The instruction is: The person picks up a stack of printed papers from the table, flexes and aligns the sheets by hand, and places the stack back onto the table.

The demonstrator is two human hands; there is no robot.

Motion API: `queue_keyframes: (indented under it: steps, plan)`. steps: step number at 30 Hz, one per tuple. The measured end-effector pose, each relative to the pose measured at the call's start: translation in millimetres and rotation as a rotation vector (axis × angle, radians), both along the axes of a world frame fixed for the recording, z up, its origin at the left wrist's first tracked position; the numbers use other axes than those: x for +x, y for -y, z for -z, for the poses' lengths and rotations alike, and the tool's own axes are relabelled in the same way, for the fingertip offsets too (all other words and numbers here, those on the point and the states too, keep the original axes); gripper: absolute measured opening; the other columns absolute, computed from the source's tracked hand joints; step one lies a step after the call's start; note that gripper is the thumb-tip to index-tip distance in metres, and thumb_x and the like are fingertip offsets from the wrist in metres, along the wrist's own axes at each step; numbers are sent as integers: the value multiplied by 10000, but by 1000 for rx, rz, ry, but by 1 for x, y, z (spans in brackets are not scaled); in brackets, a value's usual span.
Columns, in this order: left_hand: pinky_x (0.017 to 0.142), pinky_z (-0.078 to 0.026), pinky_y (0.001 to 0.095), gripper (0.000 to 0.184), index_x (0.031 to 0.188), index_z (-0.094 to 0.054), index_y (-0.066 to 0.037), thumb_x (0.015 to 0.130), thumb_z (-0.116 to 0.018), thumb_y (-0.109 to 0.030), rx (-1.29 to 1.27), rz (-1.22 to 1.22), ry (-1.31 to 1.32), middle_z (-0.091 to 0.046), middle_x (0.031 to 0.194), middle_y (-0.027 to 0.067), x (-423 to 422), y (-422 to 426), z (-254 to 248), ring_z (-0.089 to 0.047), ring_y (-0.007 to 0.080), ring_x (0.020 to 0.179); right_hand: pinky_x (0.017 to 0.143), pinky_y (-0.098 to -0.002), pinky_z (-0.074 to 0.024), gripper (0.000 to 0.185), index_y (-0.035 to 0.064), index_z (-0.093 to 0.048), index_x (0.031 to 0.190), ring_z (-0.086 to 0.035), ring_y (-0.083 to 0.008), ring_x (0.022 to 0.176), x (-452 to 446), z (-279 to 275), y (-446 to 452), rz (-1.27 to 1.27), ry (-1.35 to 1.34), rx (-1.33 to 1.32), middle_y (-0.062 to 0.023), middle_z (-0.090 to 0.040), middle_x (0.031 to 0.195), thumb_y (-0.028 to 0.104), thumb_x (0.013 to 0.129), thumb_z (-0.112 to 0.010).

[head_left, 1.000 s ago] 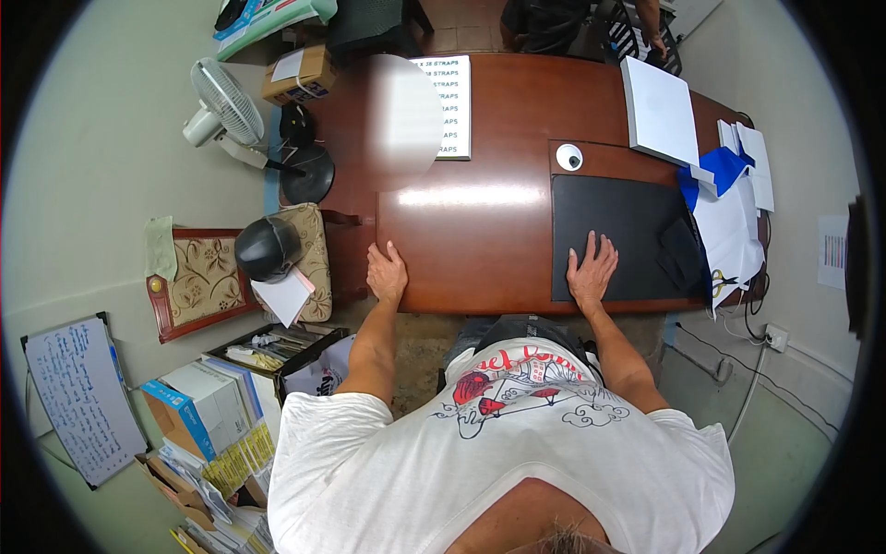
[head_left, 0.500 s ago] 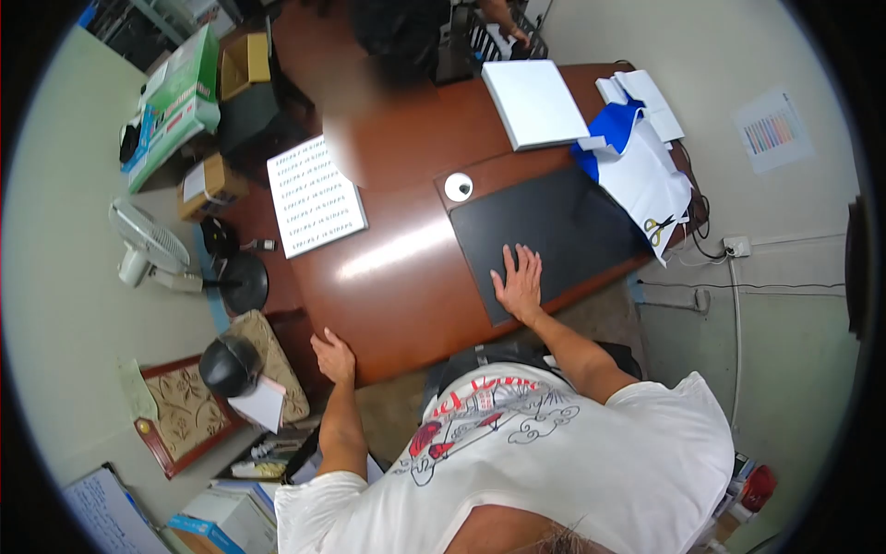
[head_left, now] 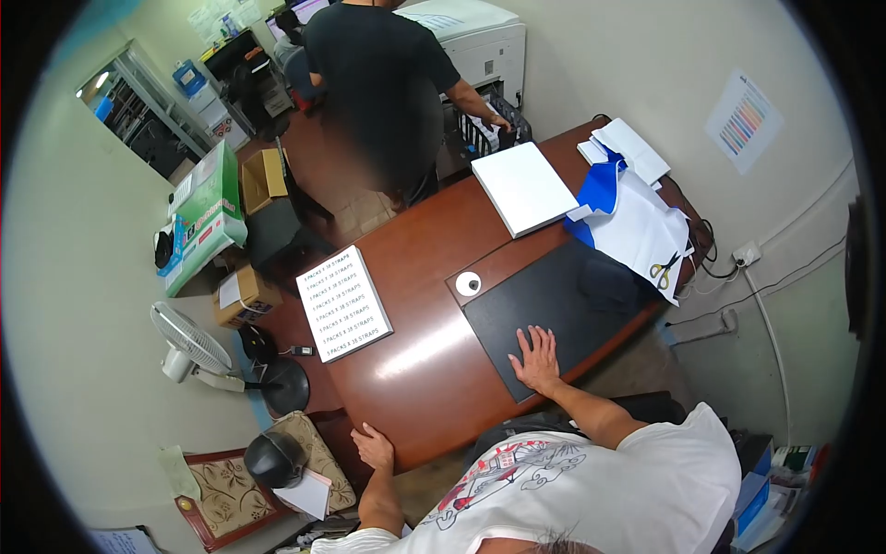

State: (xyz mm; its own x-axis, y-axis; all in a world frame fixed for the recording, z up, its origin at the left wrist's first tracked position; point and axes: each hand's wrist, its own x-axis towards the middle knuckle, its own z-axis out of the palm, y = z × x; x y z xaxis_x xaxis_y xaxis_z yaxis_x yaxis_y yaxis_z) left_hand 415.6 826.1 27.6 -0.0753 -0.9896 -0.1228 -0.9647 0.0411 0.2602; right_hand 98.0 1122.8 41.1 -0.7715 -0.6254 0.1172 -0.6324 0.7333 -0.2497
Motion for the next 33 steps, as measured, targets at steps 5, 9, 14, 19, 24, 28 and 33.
queue_keyframes:
  steps: [5, 9, 14, 19, 24, 28, 33]
  plan:
    - [891, -490, 565, 542, 1296, -473, -5, 1045, -374, -475, -6, 0, 10, -606, 1240, 257, -1, -1, -1, -624, 478, 1047, 1180, -598, -194, 664, 15, -436, 1451, -296, -413, 1388, 1, -2, -2, -8, -26, -12, -258, -372, 1441, 398, 934, -599]
    - [889, -490, 564, 537, 1294, -475, -9, 1044, -378, -475, -7, 3, 12, -613, 1230, 254, -3, -1, -2, -625, 476, 1047, 1180, -601, -194, 659, 15, -438, 1451, -303, -416, 1384, 1, -2, -2, -5, -21, -7, -259, -379, 1438, 399, 938, -593]
    - [880, -490, 562, 530, 1285, -483, -9, 1044, -384, -471, -27, 0, 4, -619, 1217, 254, -1, 0, 2, -628, 472, 1040, 1176, -605, -203, 656, 12, -448, 1448, -313, -416, 1378, 0, -4, -1, -11, -31, -6, -260, -390, 1434, 404, 941, -588]
    - [881, -491, 558, 534, 1288, -491, -7, 1044, -385, -470, -24, -2, 17, -620, 1219, 257, -2, 0, 1, -628, 471, 1040, 1176, -603, -208, 657, 12, -457, 1441, -323, -418, 1373, -1, -6, 0, -12, -40, -16, -259, -397, 1431, 403, 933, -598]
    - [889, -487, 563, 543, 1304, -497, -18, 1038, -392, -480, 28, -15, -28, -622, 1230, 259, -6, 1, -5, -625, 474, 1059, 1178, -599, -204, 656, 15, -456, 1442, -321, -419, 1375, -3, -5, 0, -4, -40, -28, -254, -394, 1435, 397, 929, -602]
    - [897, -483, 569, 542, 1307, -500, -28, 1033, -400, -485, 12, -25, -15, -625, 1235, 253, -3, 0, -3, -623, 479, 1064, 1183, -592, -194, 664, 18, -437, 1457, -306, -417, 1384, -2, -3, 2, -7, -27, -10, -250, -385, 1447, 391, 931, -600]
    - [890, -487, 572, 544, 1312, -492, -24, 1034, -397, -481, 31, -15, -21, -626, 1231, 251, -9, -1, -10, -630, 479, 1049, 1192, -587, -181, 672, 31, -419, 1474, -298, -413, 1389, -2, -1, 3, -4, -27, 24, -247, -378, 1462, 397, 935, -587]
